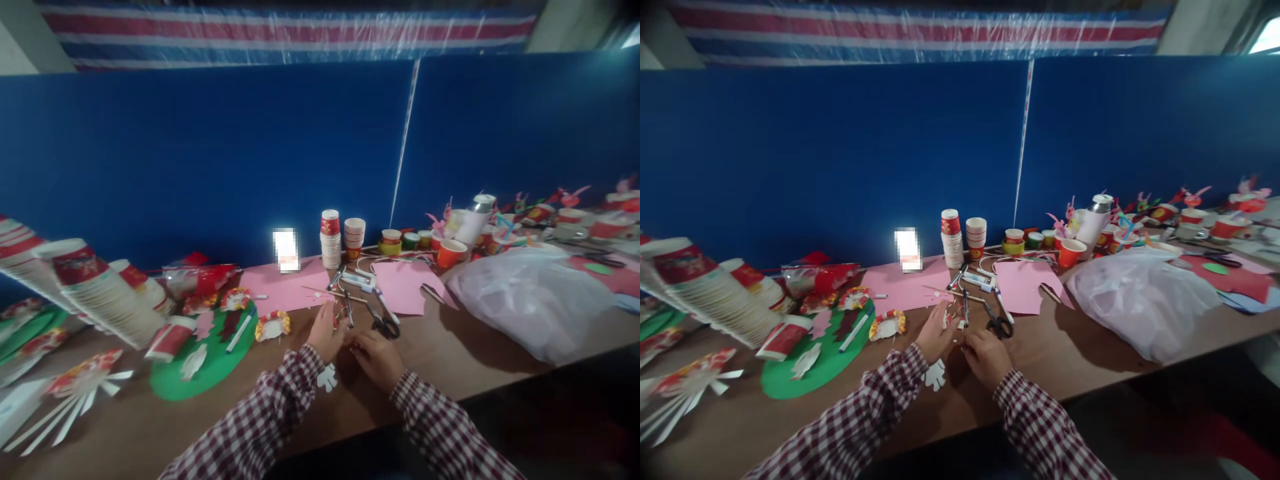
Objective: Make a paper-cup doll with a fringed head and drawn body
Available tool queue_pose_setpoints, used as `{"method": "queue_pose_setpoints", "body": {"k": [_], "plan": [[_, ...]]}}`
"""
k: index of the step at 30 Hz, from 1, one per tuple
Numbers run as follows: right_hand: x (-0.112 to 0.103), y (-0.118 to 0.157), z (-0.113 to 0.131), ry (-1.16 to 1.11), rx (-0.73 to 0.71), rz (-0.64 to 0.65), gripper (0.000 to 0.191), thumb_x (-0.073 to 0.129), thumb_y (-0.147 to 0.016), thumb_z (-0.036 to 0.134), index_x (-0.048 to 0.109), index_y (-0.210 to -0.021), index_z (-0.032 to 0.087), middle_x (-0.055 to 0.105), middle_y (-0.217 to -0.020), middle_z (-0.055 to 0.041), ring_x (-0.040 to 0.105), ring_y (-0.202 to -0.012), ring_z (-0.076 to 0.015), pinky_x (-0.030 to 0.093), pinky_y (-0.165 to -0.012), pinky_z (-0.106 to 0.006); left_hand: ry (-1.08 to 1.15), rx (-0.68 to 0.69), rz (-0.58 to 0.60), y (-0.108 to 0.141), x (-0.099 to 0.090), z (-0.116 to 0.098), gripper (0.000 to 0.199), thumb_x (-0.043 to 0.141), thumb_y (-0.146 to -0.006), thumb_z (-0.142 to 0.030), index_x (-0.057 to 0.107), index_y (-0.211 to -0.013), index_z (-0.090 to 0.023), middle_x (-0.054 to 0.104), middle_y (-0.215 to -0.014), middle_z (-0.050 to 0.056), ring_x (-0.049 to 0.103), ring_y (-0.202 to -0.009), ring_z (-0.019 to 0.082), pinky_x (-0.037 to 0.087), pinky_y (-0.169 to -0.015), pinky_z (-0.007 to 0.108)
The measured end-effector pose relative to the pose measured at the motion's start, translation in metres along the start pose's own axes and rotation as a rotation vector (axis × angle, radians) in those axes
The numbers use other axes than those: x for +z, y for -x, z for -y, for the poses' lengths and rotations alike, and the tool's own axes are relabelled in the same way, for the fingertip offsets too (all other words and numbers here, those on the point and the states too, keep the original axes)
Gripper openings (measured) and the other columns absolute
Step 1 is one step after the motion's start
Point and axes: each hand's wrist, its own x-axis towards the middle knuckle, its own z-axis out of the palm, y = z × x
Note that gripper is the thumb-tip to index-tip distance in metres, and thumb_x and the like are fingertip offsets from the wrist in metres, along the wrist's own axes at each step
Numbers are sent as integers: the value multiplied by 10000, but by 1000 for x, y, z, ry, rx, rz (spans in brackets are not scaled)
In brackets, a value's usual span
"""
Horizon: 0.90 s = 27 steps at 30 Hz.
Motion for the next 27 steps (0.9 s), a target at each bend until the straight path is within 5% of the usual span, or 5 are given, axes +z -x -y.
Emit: {"method": "queue_pose_setpoints", "body": {"k": [3,6,11,20,27], "plan": [[-9,4,-7,14,13,4,202,450,-922,220,640,-983,190,658,-951,-69,596,-901,-180,462,-801,-290,12,22,-41,25,-35,3,337,466,-866,-322,596,-1133,-163,576,-1255,125,492,-1218,247,380,-1054,419],[-27,3,-22,62,50,19,212,448,-921,220,647,-984,184,674,-953,-68,609,-900,-182,464,-803,-289,21,-20,-67,57,-66,13,274,430,-893,-320,669,-938,-195,690,-965,73,640,-906,200,522,-813,330],[-63,-26,-53,200,148,54,210,466,-904,225,661,-962,170,679,-970,-75,614,-933,-196,452,-829,-309,7,-123,-88,106,-99,30,284,460,-888,-370,688,-916,-204,688,-696,16,639,-639,177,509,-617,270],[-76,-92,-72,404,218,226,316,546,-910,328,552,-1183,170,578,-1191,-81,600,-991,-197,515,-831,-412,-70,-266,-231,167,-114,53,459,385,-909,-427,636,-612,-182,521,-449,-10,526,-440,145,394,-485,233],[-86,-120,-87,477,315,343,309,540,-913,323,554,-1186,178,575,-1201,-84,598,-996,-196,514,-835,-407,-84,-359,-384,195,-115,60,494,405,-901,-461,531,-510,-185,557,-512,16,560,-549,155,432,-585,233]]}}
